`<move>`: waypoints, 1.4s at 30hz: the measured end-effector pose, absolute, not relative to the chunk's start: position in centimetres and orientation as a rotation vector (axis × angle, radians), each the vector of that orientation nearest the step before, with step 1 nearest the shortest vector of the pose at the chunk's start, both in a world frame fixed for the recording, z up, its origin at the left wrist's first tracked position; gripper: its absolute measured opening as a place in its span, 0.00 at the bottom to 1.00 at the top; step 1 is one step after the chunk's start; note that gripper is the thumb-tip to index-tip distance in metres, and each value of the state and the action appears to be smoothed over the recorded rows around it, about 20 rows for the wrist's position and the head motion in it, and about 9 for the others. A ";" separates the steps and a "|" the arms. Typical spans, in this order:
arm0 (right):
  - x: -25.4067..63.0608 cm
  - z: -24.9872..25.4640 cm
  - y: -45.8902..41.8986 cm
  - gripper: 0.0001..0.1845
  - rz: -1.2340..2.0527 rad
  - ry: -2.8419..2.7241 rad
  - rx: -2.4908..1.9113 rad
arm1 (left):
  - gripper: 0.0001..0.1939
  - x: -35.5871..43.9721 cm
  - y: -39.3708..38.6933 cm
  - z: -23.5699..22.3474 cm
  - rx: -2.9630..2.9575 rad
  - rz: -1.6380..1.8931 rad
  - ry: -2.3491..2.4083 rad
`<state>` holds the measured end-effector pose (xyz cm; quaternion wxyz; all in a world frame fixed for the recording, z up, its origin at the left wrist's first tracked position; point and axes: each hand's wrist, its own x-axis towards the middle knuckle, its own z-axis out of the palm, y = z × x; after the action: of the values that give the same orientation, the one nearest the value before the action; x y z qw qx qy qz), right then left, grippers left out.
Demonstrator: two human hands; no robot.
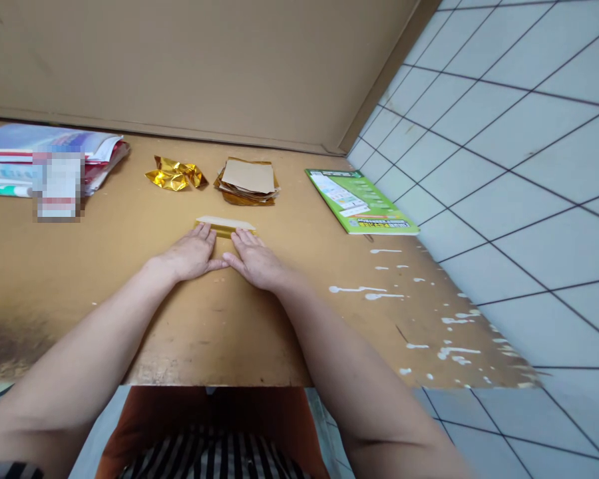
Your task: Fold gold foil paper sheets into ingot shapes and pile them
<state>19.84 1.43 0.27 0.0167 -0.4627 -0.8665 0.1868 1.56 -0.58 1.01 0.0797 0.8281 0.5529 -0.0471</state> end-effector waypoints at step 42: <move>18.9 0.5 0.9 0.38 0.456 -2.756 -1.359 | 0.33 0.7 0.6 -0.9 2.597 0.118 1.411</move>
<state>18.95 0.87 0.50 0.0175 -0.4373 -0.8871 0.1468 0.65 0.55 -0.95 0.0917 0.8742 0.4752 0.0397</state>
